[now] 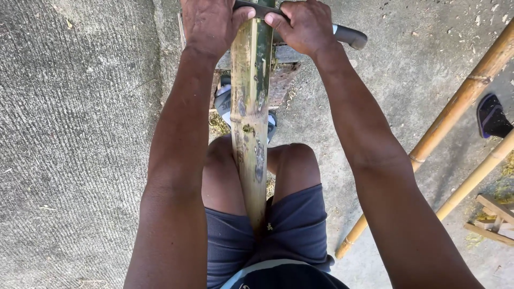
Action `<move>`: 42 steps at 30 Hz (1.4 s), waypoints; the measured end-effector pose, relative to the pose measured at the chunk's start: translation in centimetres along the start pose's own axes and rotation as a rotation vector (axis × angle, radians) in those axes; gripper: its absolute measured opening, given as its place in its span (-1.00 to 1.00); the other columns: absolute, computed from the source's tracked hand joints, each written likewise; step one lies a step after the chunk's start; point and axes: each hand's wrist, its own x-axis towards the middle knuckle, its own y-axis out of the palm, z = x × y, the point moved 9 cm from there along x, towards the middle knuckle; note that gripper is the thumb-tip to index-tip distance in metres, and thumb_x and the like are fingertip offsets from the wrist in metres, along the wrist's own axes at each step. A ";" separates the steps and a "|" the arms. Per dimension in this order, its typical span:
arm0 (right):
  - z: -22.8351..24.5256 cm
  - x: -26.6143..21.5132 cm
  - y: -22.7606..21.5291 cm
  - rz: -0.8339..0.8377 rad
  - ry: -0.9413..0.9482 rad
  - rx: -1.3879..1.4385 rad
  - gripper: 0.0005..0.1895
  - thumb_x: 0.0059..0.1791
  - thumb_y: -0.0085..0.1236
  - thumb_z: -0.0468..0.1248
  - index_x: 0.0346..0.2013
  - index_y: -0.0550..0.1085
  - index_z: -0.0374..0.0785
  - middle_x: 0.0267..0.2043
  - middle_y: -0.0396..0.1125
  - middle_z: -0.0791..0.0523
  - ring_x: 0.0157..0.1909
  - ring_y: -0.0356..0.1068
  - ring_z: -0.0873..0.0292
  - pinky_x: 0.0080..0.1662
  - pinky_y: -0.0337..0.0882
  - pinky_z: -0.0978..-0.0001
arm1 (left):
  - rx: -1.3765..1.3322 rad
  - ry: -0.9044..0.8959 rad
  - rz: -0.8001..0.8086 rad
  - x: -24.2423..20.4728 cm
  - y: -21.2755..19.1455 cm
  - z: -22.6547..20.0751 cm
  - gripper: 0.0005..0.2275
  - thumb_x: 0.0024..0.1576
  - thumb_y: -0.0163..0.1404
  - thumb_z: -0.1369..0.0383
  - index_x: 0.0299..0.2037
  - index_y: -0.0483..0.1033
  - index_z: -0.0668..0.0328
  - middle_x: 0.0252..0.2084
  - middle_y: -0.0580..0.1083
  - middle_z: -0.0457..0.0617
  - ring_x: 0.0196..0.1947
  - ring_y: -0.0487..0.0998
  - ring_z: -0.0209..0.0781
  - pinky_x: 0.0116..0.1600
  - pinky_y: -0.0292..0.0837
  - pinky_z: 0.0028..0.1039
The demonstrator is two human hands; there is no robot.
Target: Stripping or smoothing the surface of a bamboo pole using a knife.
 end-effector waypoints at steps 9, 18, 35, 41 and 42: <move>0.9 -2.2 0.8 0.021 -0.006 0.007 -0.36 0.19 0.07 0.28 -0.52 0.50 -0.13 -0.71 0.24 0.11 -0.61 0.32 0.03 -0.34 0.32 -0.03 | -0.048 0.064 -0.083 -2.6 -2.3 -1.5 -0.52 0.18 0.14 -0.11 0.09 0.59 0.07 -0.12 0.55 -0.04 0.02 0.42 0.01 0.13 0.12 -0.01; 1.9 -5.5 2.3 0.139 0.091 0.045 -0.33 0.16 -0.02 0.33 -0.54 0.47 -0.13 -0.72 0.20 0.12 -0.61 0.29 0.03 -0.28 0.34 -0.04 | -0.074 0.037 0.009 -5.7 -2.8 -2.5 -0.59 0.19 0.21 -0.09 -0.21 0.62 0.13 -0.20 0.55 -0.01 0.01 0.39 -0.02 0.06 0.12 -0.11; 8.4 -15.8 3.1 0.187 0.108 0.100 -0.40 0.10 -0.03 0.28 -0.48 0.50 -0.14 -0.57 0.37 0.05 -0.45 0.42 -0.08 -0.23 0.37 -0.05 | -0.158 0.015 0.012 -16.7 -6.5 -6.8 -0.62 0.15 0.16 -0.05 -0.21 0.61 0.13 -0.18 0.57 0.00 -0.03 0.45 -0.01 0.15 0.12 -0.11; 7.7 -15.2 3.4 0.288 0.110 0.096 -0.44 0.09 -0.03 0.27 -0.41 0.54 -0.11 -0.55 0.39 0.00 -0.37 0.46 -0.14 -0.18 0.39 -0.10 | -0.175 -0.081 0.159 -16.9 -4.8 -6.0 -0.60 0.16 0.12 -0.06 -0.21 0.63 0.16 -0.21 0.57 0.06 -0.05 0.45 0.07 0.08 0.14 -0.08; 7.4 -14.7 3.2 0.287 0.103 0.098 -0.48 0.09 -0.01 0.24 -0.38 0.52 -0.12 -0.55 0.38 0.02 -0.38 0.46 -0.12 -0.19 0.39 -0.09 | -0.212 -0.075 0.133 -16.3 -4.8 -5.8 -0.59 0.17 0.09 -0.06 -0.19 0.63 0.15 -0.20 0.58 0.04 -0.07 0.46 0.05 0.06 0.13 -0.10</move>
